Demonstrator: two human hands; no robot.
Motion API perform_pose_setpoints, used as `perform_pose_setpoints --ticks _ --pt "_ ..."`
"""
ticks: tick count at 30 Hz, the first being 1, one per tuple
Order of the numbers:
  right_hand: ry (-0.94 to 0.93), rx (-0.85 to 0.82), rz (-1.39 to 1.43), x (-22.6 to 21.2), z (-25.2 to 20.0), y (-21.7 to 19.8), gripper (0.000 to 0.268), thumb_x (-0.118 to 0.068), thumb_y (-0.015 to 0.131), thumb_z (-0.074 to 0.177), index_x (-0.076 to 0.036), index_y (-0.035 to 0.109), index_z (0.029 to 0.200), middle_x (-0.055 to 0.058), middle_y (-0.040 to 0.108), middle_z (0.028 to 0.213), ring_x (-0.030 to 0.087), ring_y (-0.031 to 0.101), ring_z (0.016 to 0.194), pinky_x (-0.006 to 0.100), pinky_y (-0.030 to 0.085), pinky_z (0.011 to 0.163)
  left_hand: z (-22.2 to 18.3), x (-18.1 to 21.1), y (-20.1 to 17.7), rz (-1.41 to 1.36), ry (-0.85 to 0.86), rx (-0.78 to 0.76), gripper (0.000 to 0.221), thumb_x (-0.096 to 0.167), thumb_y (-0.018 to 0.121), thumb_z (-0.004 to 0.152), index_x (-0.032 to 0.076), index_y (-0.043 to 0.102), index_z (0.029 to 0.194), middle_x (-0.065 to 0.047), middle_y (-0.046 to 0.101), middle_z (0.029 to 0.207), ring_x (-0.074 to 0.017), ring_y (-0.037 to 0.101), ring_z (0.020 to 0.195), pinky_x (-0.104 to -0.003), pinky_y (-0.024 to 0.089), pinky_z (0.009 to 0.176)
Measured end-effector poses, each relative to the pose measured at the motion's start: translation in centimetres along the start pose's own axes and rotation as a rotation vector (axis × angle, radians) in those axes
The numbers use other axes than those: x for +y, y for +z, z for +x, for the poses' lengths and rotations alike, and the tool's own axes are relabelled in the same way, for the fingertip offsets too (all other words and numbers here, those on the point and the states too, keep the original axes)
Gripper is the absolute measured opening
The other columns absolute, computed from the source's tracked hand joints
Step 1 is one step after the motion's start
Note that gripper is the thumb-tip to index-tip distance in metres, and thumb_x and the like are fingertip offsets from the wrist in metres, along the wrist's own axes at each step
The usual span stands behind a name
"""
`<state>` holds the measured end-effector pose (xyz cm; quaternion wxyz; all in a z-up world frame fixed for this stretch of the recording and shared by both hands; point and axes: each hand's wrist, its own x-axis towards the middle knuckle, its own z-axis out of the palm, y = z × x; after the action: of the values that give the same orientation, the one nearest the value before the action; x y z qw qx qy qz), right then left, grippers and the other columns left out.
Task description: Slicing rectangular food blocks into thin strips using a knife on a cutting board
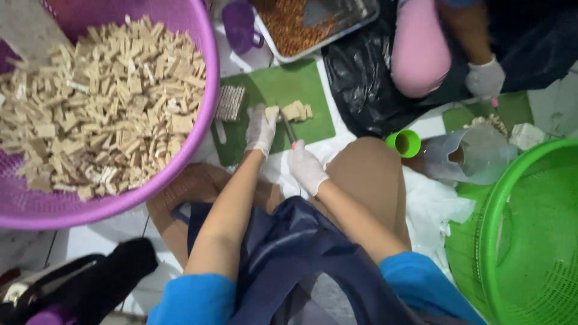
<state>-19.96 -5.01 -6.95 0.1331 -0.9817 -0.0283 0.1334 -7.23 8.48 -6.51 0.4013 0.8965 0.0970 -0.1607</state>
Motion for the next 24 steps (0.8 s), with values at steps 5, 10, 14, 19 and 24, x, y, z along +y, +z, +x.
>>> perform_pose_setpoints --ticks 5,10,14,19,24 --pt "0.205 -0.358 0.264 -1.0 0.3 -3.5 0.055 -0.019 0.031 0.098 0.016 0.020 0.138 0.034 0.065 0.110 0.047 0.066 0.108 0.056 0.052 0.094 -2.6 2.6 -2.5 -0.007 0.002 -0.017 0.048 0.056 0.047 0.103 0.024 0.042 0.138 -0.021 0.033 0.156 -0.0433 0.053 0.130 -0.053 0.046 0.108" --pt "0.254 -0.352 0.307 -1.3 0.5 -4.8 0.045 -0.025 0.041 0.097 0.005 0.030 0.129 0.031 0.063 0.114 0.046 0.065 0.111 0.056 0.050 0.098 -1.0 0.8 -1.6 -0.085 -0.009 -0.035 0.044 0.058 0.046 0.103 0.025 0.043 0.133 -0.018 0.037 0.153 -0.0429 0.055 0.128 -0.051 0.046 0.110" --pt "-0.078 -0.097 -0.042 -0.8 0.1 -1.8 0.030 -0.009 0.037 0.096 0.010 0.056 0.109 0.029 0.060 0.106 0.047 0.072 0.083 0.055 0.060 0.074 0.2 -0.7 -1.3 -0.091 -0.056 -0.088 0.055 0.066 0.039 0.101 0.026 0.037 0.138 -0.015 0.027 0.160 -0.0451 0.053 0.130 -0.053 0.043 0.113" --pt "0.107 -0.099 0.008 -1.9 -0.9 -3.6 0.032 -0.022 0.031 0.102 0.004 0.040 0.117 0.016 0.065 0.083 0.040 0.073 0.079 0.053 0.059 0.074 -1.1 0.2 -1.5 -0.120 0.017 -0.047 0.046 0.056 0.047 0.103 0.023 0.040 0.134 -0.023 0.030 0.156 -0.0491 0.051 0.129 -0.054 0.044 0.112" --pt "0.216 -0.270 0.212 -1.9 0.0 -2.7 0.039 -0.028 0.028 0.104 0.003 0.030 0.129 0.029 0.068 0.101 0.046 0.068 0.103 0.059 0.053 0.092 -0.2 -1.6 0.0 -0.090 0.042 -0.040 0.056 0.059 0.046 0.102 0.022 0.032 0.141 -0.026 0.024 0.159 -0.0512 0.046 0.132 -0.055 0.042 0.113"
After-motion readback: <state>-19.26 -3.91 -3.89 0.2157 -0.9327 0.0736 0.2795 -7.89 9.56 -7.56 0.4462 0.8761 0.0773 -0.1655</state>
